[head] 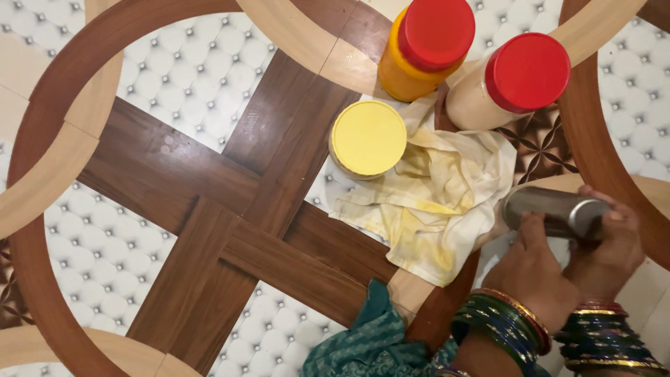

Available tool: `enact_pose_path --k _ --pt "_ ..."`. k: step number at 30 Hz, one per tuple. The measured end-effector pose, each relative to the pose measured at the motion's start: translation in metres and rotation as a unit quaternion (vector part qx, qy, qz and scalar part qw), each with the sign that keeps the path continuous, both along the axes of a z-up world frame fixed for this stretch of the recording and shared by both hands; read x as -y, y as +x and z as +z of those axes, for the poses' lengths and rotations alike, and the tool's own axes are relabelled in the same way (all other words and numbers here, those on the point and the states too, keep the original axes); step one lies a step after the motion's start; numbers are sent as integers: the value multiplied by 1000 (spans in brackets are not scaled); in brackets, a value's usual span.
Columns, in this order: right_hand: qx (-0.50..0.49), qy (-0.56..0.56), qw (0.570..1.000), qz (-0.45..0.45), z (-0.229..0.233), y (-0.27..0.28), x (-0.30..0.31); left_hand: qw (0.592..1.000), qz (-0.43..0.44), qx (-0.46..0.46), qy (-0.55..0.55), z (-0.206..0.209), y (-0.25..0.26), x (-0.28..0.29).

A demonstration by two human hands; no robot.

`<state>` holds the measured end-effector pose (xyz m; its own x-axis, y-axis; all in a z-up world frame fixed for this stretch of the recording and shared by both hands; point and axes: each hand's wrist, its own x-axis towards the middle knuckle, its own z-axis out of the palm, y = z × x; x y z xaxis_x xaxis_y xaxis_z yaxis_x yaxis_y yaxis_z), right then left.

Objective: The person organizes various spice jars and metal cups on a cloth-covered surface, picking up and moving items by hand and wiping a translucent jar with a cloth.

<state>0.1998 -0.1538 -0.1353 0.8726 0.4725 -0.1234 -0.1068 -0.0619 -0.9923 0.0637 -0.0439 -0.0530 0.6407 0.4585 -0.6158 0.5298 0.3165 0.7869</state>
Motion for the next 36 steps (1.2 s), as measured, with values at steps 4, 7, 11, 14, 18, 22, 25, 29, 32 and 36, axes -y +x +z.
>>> enact_pose_path --k 4,7,11,14,18,22,25,29,32,36 --pt "20 -14 1000 16 9 2 -2 1000 -4 -1 -3 1 3 2" --pt "40 -55 998 9 10 -5 -11 1000 -6 1 -7 -1 6 7" --pt "-13 -30 999 -9 9 -12 -18 1000 -11 2 -7 -3 10 11" --pt "-33 -32 999 -19 8 -9 -20 1000 -6 5 7 -5 14 7" --pt "-31 -16 999 -20 7 -12 -21 998 -44 -42 -8 4 18 -2" --pt "-13 -57 998 -24 11 -18 -26 997 -29 -70 5 4 18 -5" --pt "-20 -55 998 -22 17 -22 -30 997 40 -17 66 -6 18 0" --pt "-22 -69 997 -18 23 -26 -33 995 54 -28 82 -12 20 8" --pt "4 -110 994 -29 30 -29 -33 995 62 -37 63 -10 22 7" --pt "54 -90 994 -27 42 -37 -40 996 64 -57 27 -4 21 2"
